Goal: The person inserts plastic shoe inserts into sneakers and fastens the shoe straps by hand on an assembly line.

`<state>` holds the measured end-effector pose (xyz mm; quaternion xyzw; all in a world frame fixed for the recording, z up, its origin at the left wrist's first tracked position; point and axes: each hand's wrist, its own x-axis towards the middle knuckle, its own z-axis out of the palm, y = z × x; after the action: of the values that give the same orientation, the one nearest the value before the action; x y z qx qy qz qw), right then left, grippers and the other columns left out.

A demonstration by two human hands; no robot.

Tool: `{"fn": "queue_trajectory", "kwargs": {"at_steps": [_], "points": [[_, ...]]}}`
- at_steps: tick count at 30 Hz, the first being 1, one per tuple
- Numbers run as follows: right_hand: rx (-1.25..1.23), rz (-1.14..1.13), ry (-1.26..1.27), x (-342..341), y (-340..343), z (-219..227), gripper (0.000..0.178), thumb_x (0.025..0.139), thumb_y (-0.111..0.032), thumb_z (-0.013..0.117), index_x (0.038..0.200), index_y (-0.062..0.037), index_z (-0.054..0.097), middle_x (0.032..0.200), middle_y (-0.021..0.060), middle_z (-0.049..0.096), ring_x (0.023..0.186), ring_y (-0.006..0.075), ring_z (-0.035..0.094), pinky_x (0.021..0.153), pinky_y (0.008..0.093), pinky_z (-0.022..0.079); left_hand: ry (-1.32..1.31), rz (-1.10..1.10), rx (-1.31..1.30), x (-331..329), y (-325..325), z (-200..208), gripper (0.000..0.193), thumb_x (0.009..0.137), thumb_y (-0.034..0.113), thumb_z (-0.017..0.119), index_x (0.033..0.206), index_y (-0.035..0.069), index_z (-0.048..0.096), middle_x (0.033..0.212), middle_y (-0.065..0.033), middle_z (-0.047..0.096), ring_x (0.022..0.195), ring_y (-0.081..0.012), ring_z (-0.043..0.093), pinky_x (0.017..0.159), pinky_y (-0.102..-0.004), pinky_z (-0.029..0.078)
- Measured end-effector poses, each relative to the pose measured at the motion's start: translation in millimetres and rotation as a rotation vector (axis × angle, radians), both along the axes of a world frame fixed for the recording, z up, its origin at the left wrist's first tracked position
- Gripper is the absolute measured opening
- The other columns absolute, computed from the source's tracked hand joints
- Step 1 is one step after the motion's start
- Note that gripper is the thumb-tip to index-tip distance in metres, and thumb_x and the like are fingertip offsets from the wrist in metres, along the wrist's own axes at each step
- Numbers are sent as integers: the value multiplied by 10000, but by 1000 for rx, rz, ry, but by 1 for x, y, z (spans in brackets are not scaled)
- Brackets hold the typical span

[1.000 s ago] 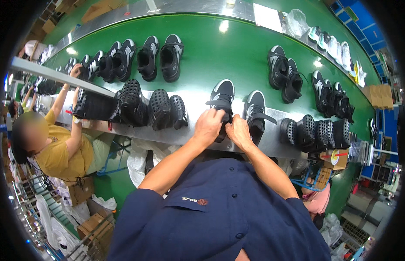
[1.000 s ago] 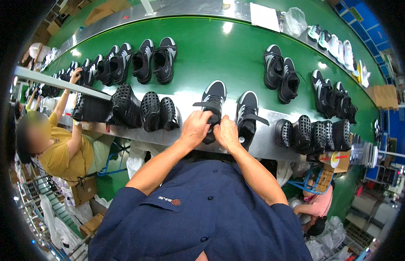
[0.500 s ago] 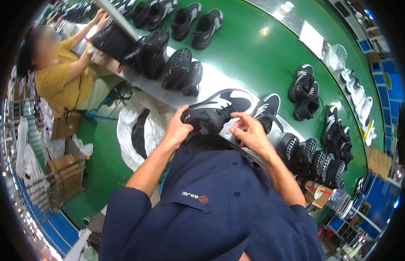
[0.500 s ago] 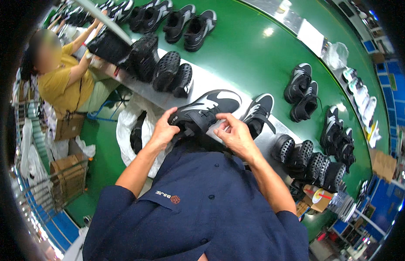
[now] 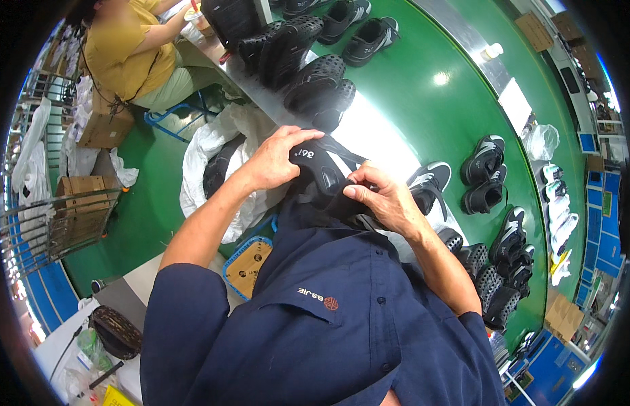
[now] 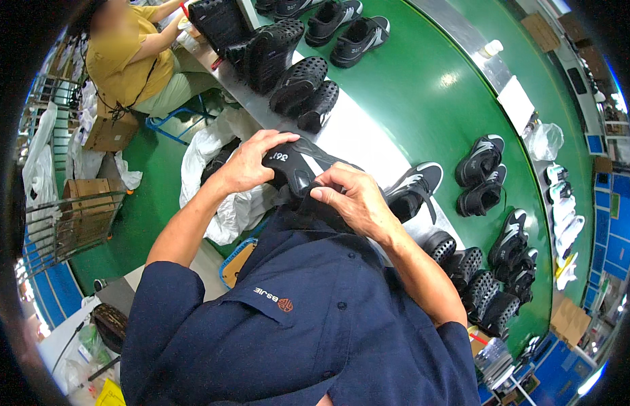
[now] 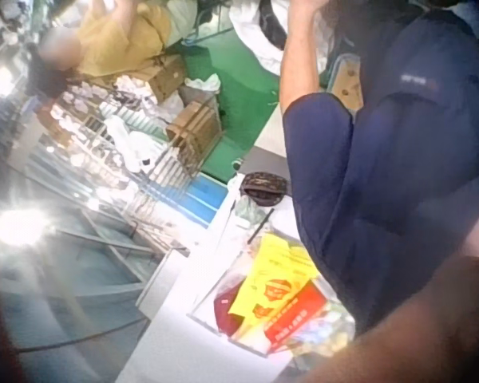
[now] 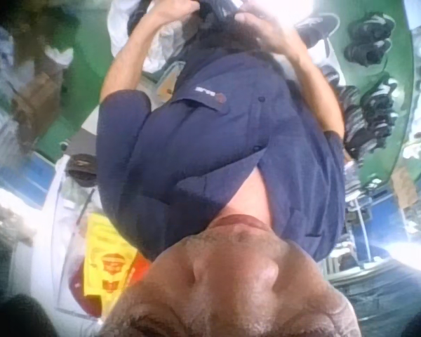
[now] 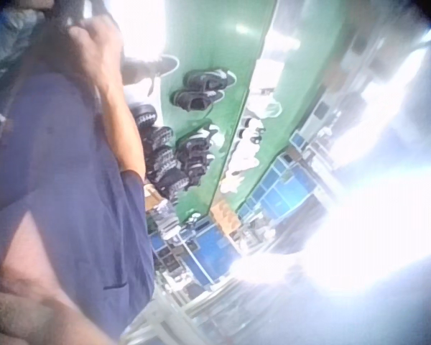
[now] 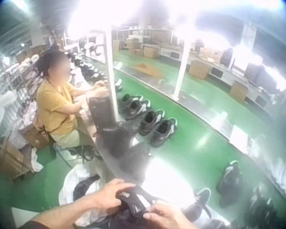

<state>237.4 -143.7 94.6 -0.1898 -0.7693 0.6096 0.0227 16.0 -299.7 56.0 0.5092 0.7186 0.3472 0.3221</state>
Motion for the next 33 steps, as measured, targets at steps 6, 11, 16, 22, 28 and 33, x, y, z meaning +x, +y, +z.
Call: {"fn": "queue_trajectory", "kwargs": {"at_steps": [6, 11, 16, 22, 28, 33], "points": [[-108, -8, -79, -7, 1, 5, 223, 913, -208, 727, 960, 7, 687, 829, 71, 630, 736, 148, 603, 657, 314, 489, 5, -106, -14, -12, 7, 3, 821, 592, -7, 593, 1393, 174, 570, 1443, -229, 457, 1380, -390, 422, 1167, -427, 344], [26, -6, -98, -15, 4, 19, 245, 921, -224, 707, 909, 17, 670, 753, 75, 626, 661, 141, 581, 611, 322, 477, -20, -125, -14, -14, 15, 12, 821, 575, -28, 590, 1373, 164, 592, 1461, -219, 453, 1393, -385, 416, 1173, -418, 334], [25, 43, -190, -28, 10, 24, 240, 920, -223, 702, 893, 14, 672, 693, 61, 611, 650, 124, 562, 576, 323, 447, -4, -214, 20, -19, 22, 17, 790, 609, 0, 581, 1374, 198, 598, 1491, -255, 415, 1403, -411, 398, 1143, -437, 375], [0, 45, -219, -35, 12, 22, 216, 920, -200, 690, 873, 11, 683, 631, 52, 592, 571, 109, 547, 525, 308, 439, -73, -211, 4, -18, 28, 22, 813, 561, -68, 569, 1342, 150, 627, 1447, -174, 480, 1367, -352, 452, 1170, -394, 345], [-3, 56, -233, -42, 12, 26, 228, 914, -200, 701, 847, 17, 681, 587, 50, 574, 517, 117, 560, 485, 311, 438, -29, -245, -9, -20, 29, 25, 824, 562, -64, 571, 1353, 160, 619, 1443, -172, 483, 1363, -355, 455, 1167, -397, 348], [33, 73, -235, -46, 15, 19, 234, 906, -198, 712, 833, 22, 679, 585, 50, 578, 513, 117, 569, 481, 313, 444, -46, -268, -31, -22, 31, 28, 824, 567, -62, 570, 1358, 163, 616, 1440, -179, 483, 1360, -359, 457, 1165, -399, 348]]}}
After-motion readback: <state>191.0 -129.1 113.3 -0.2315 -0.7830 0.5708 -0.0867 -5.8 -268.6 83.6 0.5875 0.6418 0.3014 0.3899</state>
